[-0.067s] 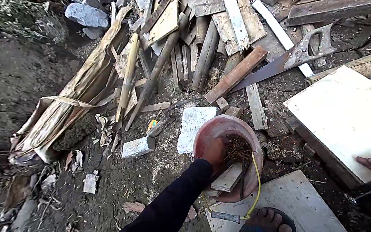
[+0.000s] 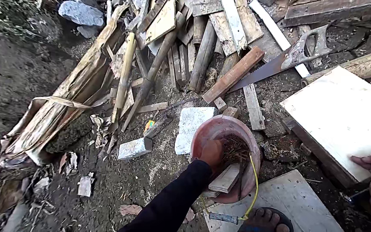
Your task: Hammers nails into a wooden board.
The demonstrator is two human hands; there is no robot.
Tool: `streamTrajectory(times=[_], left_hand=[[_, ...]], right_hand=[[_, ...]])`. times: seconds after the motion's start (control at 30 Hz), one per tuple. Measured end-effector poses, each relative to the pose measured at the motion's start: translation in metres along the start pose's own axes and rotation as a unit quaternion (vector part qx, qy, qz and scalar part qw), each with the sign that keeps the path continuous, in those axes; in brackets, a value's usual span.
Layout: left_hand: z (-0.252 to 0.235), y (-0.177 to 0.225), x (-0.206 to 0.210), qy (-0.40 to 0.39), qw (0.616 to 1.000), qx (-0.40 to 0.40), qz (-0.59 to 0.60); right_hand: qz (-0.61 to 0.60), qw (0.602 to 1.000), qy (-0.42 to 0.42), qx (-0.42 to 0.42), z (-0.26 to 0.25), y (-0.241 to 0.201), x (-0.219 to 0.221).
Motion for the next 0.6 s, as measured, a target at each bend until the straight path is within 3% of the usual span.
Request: streamTrajectory(times=[0.3, 0.6], left_hand=[[-0.006, 0.003, 0.002, 0.081, 0.992, 0.093, -0.023], [-0.012, 0.018, 0.0, 0.085, 0.99, 0.047, -0.098]], right_hand=[[-0.012, 1.0, 0.015, 0.01, 0.001, -0.008, 0.002], [-0.013, 0.999, 0.023, 0.02, 0.001, -0.023, 0.007]])
Point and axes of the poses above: each hand's wrist, its own z-axis away from the middle knuckle, its own x-axis out of the palm, y = z × x, the point moved 1 cm from there along -z, towards the middle knuckle, and after that the axes turned 11 degrees about -y, right-handed, at the moved point
